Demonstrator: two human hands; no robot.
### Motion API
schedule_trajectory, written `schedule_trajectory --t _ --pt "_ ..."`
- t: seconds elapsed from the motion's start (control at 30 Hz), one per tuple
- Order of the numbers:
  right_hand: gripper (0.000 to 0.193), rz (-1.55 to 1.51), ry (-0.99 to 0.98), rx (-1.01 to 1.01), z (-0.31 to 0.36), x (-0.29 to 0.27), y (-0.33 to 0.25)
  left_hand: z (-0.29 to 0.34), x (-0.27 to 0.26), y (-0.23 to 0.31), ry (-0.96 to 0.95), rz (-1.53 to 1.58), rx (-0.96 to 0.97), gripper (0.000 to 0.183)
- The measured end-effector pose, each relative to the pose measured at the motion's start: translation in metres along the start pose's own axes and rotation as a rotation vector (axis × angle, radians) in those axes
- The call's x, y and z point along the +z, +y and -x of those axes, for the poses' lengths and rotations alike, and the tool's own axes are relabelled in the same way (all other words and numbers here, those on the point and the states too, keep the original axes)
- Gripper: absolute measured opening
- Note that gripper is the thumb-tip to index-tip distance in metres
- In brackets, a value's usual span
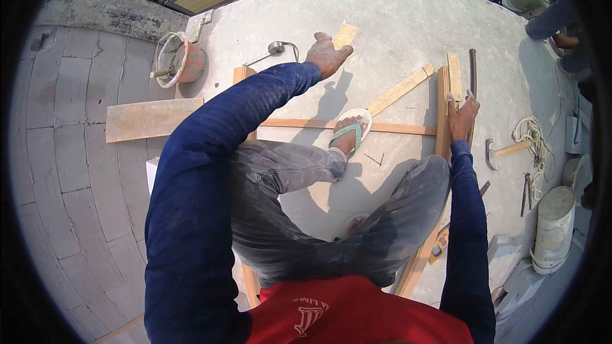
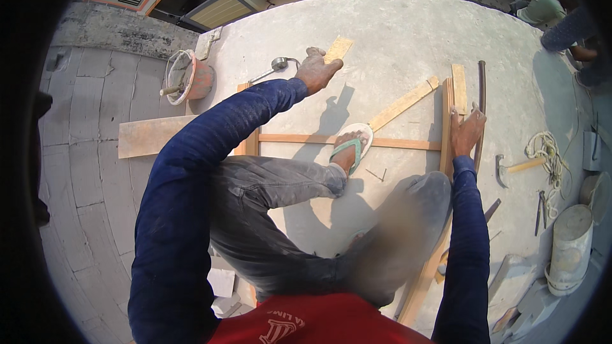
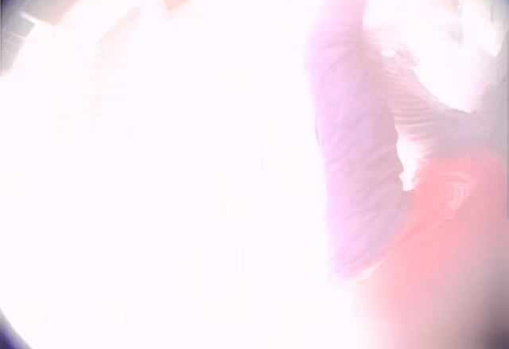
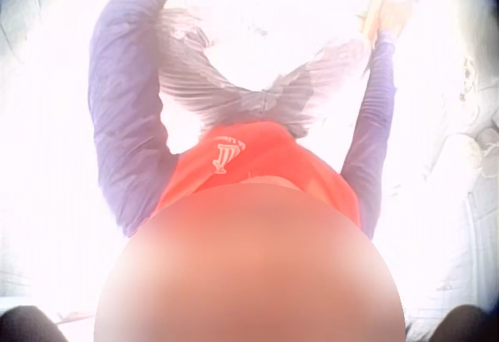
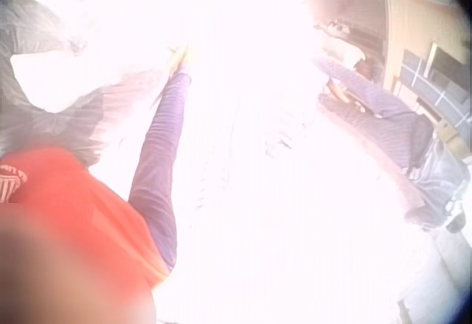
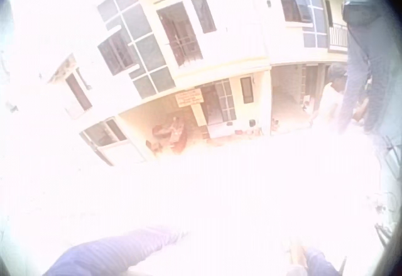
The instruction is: The person measures and cuts a wooden plank using a hand saw on a construction site. They position the plank, measure it with a tape measure, and then saw it into smaller pieces.
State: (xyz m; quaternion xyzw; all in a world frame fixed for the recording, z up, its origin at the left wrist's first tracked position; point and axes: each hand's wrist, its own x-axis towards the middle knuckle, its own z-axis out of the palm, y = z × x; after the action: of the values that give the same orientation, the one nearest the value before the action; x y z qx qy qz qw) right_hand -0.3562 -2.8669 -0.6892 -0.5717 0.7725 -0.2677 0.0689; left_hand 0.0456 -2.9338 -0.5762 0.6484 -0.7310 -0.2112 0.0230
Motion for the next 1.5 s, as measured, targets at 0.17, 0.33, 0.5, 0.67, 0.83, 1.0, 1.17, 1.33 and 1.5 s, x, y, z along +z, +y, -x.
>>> schedule_trajectory --t 0.17,0.33,0.5,0.67,0.83,1.0,1.17,1.33,1.5 --pt "0.055 0.004 -0.061 0.033 0.004 0.028 0.011 0.082 -0.057 -0.170 0.346 0.084 -0.431 0.075" --pt "0.052 -0.057 0.001 -0.051 0.008 0.030 0.023 0.135 -0.009 -0.298 0.695 0.046 -0.615 0.056" --pt "0.050 -0.044 0.026 -0.068 0.003 0.032 0.028 0.102 0.055 -0.323 0.808 0.226 -0.695 0.056" --pt "0.047 -0.084 0.030 -0.042 0.006 0.028 0.015 0.091 0.073 -0.316 0.840 0.010 -0.744 0.057" --pt "0.049 -0.089 0.024 0.028 0.004 0.019 -0.002 0.097 0.077 -0.340 0.833 0.097 -0.649 0.063" --pt "0.051 -0.128 0.031 0.073 0.003 0.013 -0.011 0.101 0.087 -0.372 0.792 0.085 -0.668 0.074" --pt "0.048 -0.119 0.004 0.124 0.003 0.015 -0.013 0.100 0.085 -0.370 0.780 -0.098 -0.707 0.075" --pt "0.048 -0.114 0.005 0.140 0.007 0.015 -0.010 0.095 0.076 -0.314 0.743 -0.355 -0.948 0.073" --pt "0.051 -0.120 -0.020 0.136 0.002 0.017 -0.013 0.091 0.083 -0.246 0.804 -0.357 -0.420 0.062"
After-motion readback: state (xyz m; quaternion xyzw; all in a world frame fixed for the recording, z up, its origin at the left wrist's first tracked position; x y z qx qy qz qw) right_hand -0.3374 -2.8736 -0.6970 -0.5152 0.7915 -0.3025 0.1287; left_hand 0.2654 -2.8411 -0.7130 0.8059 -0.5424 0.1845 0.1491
